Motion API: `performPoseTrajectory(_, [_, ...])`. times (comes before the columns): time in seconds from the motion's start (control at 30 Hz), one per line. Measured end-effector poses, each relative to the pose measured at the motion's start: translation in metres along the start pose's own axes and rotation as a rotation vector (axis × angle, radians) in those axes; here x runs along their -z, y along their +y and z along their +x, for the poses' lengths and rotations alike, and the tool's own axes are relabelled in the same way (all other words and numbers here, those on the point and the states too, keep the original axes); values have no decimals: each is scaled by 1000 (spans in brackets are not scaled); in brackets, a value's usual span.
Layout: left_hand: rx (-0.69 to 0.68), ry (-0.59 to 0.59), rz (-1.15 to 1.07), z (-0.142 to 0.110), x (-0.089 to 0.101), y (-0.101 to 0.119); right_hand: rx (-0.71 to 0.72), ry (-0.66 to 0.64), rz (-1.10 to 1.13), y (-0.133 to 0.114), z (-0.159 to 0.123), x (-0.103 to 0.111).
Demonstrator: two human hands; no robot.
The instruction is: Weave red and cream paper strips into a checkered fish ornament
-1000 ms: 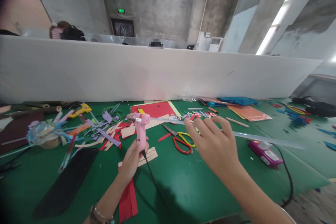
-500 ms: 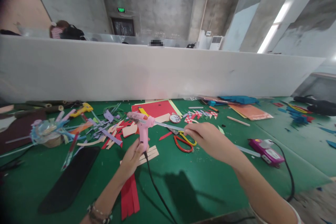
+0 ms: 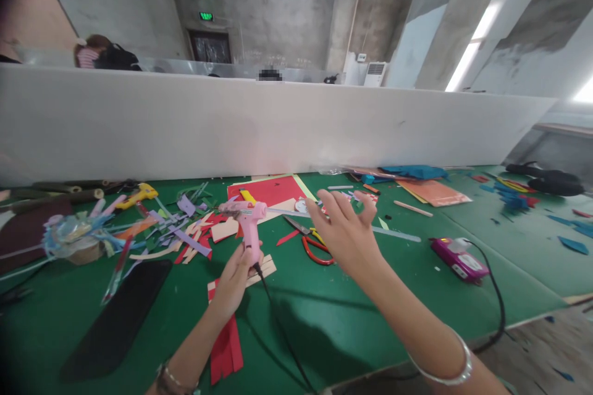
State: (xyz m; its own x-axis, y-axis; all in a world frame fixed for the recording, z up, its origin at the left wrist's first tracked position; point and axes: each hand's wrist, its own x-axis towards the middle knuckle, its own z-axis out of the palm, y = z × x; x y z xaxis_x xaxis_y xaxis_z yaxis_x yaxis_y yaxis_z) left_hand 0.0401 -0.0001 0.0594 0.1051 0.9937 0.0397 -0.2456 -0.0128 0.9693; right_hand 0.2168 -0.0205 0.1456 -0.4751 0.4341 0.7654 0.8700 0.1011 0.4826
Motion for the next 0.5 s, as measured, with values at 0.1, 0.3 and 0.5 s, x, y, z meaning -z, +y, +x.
performPoseTrajectory(0.1, [15,-9,-55,1,-5,0,0,134,101,-16,-12,3])
performPoseTrajectory(0.3, [39,21,-152,1,-17,-9,-463,-400,913,-48,-40,-14])
performPoseTrajectory(0.5, [103,-7,-176,-4,-34,-29,-883,-715,1622,-66,-34,-29])
